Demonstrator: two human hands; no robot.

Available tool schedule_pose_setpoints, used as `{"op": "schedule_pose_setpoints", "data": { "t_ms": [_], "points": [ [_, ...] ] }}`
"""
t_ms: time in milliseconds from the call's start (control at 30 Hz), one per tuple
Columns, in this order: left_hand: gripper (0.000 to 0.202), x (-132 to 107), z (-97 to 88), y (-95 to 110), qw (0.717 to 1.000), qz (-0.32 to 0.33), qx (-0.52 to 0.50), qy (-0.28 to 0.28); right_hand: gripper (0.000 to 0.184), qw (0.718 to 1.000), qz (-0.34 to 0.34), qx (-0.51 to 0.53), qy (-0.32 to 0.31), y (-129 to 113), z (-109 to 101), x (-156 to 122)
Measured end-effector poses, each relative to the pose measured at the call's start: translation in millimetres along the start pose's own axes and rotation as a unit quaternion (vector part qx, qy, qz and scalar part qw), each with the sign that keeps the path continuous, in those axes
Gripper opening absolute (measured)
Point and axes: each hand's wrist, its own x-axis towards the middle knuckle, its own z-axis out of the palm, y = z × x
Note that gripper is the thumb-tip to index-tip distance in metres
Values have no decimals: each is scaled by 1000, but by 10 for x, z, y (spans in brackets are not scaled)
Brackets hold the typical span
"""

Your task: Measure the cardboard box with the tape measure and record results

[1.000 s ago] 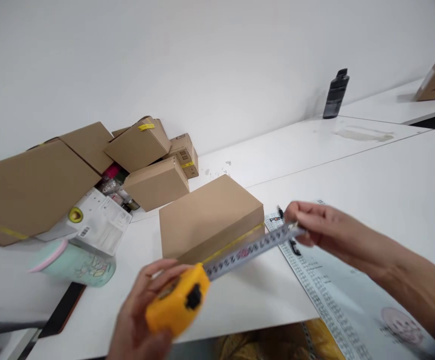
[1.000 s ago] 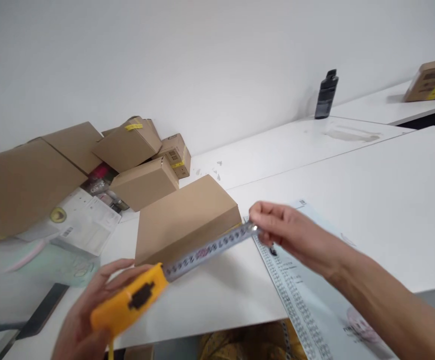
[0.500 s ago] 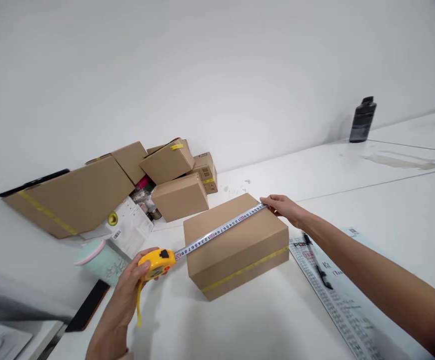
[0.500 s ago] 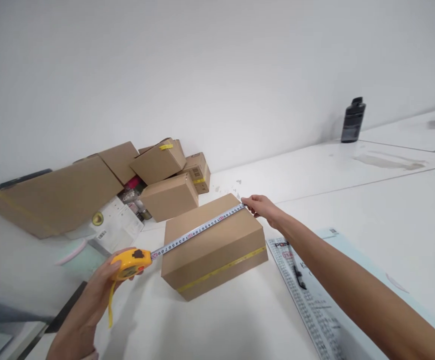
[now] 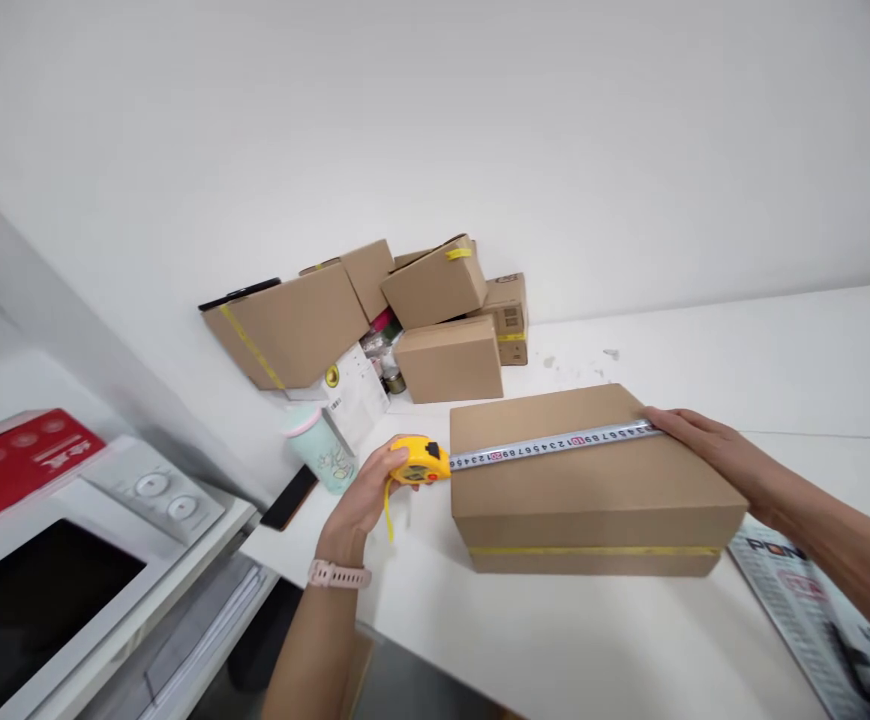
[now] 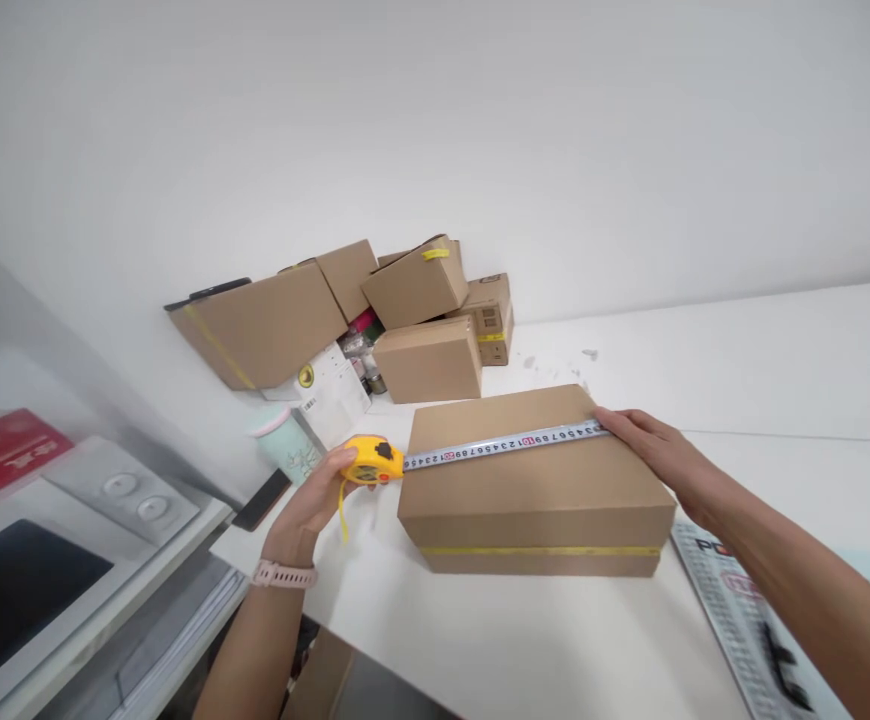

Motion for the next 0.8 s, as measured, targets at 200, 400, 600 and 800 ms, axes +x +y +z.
{"op": "schedule_pose_setpoints", "data": {
  "t_ms": [200,400,600,800],
  "points": [
    [41,9,-4,-49,999,0,-17,-27,59,1000,2,-7,7,19,-18,23],
    [41,31,-15,-43,999,9,-26,-45,54,999,6,-50,19,-66,-30,-17],
    [33,284,-142,-65,998,-20,-31,-53,53,998,-8,-54,29,-73,-8,-70],
    [34,579,-251,-55,995,-65,-44,-70,51,998,-8,-57,30,-48,-13,-16]
  ]
}}
